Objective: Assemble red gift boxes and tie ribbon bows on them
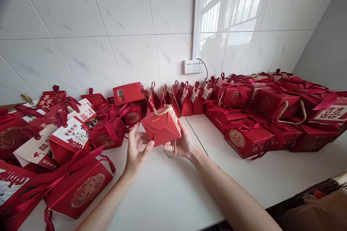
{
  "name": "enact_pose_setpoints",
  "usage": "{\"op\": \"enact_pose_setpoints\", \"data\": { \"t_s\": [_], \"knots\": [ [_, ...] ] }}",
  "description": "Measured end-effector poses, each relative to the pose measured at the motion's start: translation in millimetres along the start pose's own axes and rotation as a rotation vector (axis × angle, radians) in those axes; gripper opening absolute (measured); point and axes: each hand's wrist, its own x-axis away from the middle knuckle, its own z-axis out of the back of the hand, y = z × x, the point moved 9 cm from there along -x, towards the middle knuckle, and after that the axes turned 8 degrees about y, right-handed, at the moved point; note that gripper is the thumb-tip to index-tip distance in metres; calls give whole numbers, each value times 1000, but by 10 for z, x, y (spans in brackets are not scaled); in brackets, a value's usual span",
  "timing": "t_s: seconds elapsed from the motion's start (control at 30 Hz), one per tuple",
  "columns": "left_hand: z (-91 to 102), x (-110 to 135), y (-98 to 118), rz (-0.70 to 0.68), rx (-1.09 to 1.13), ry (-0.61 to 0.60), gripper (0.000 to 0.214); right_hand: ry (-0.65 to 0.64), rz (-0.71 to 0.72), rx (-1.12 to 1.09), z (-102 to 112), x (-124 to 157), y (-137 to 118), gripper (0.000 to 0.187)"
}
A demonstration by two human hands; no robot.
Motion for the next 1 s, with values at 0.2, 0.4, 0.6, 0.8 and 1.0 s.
{"op": "enact_pose_setpoints", "data": {
  "t_s": [0.2,0.4,0.6,0.8,1.0],
  "knots": [
    [18,33,160,-112,-33,15,64,-115,-104,46,-150,32,257,48],
    [39,43,167,-127,-21,24,67,-114,-103,72,-197,58,281,49],
    [129,44,93,-158,131,129,66,105,338,333,-25,42,-28,61],
    [75,8,-29,-81,206,19,78,269,1002,880,1,356,-416,77],
    [-41,29,-147,-15,99,-158,88,239,1227,1078,-57,459,-526,78]
  ]
}}
